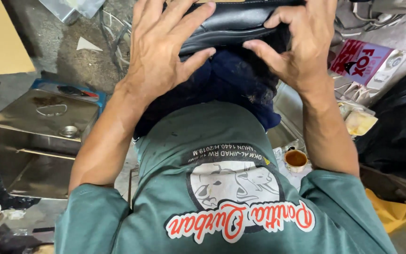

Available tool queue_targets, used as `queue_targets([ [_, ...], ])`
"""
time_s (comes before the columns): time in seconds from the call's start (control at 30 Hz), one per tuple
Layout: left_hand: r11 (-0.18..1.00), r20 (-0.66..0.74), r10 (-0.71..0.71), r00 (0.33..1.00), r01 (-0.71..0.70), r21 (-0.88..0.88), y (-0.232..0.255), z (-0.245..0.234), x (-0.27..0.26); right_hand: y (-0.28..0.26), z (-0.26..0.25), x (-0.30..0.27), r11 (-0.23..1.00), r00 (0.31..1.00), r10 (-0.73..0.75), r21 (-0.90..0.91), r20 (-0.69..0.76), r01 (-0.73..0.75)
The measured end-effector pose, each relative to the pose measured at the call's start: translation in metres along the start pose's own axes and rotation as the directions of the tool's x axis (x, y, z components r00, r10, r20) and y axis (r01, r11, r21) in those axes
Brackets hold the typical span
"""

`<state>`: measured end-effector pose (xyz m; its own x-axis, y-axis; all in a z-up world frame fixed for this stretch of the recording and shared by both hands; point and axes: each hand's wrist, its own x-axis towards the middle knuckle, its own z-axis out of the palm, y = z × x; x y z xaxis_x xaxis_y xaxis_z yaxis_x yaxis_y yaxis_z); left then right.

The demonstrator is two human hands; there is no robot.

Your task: The person sits on the floor and uses a wooden mallet to tap the heel area of a black shoe, likely to reattach or secure the sole. The person repeatedly strikes the heel and sides of the shoe while holding it steady with the other hand.

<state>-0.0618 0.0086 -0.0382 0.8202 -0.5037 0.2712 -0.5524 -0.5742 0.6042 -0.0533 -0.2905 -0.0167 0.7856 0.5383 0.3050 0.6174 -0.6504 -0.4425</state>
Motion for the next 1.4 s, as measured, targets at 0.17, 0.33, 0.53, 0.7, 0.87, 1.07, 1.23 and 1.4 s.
queue_targets([
  [0.17,0.999,0.012,-0.027,1.0,0.027,-0.04,0.0,0.004,-0.002,0.014,0.001,0.004,0.976,0.995,0.039,0.21,0.089,-0.057],
  [0.33,0.998,-0.006,-0.044,0.999,0.044,-0.04,0.0,0.008,-0.01,0.015,-0.005,0.011,0.897,0.962,0.144,0.38,0.231,-0.226],
  [0.53,0.989,0.07,-0.106,0.992,0.112,-0.095,0.002,0.0,-0.006,0.011,-0.011,0.01,0.898,0.893,0.255,0.253,0.371,-0.361],
  [0.7,0.988,0.147,-0.125,0.981,0.138,-0.076,0.029,-0.016,0.029,0.019,-0.011,0.0,0.965,0.967,0.037,0.241,0.251,-0.099],
  [0.87,0.997,0.253,-0.077,0.964,0.083,-0.013,0.031,0.008,0.056,0.012,-0.006,0.007,0.973,0.996,-0.085,0.22,0.033,0.075],
  [1.07,0.983,0.189,0.069,0.98,-0.034,-0.181,0.022,0.012,0.058,0.021,-0.006,-0.003,0.973,0.996,-0.084,0.217,0.043,0.072],
  [1.23,0.96,0.143,-0.004,0.99,0.044,-0.278,0.025,0.006,0.054,0.027,0.0,-0.003,0.941,0.996,-0.073,0.336,0.053,0.051],
  [1.4,0.959,0.158,-0.064,0.985,0.104,-0.263,0.027,0.014,0.05,0.02,-0.004,-0.003,0.909,0.994,0.028,0.412,0.105,-0.069],
])
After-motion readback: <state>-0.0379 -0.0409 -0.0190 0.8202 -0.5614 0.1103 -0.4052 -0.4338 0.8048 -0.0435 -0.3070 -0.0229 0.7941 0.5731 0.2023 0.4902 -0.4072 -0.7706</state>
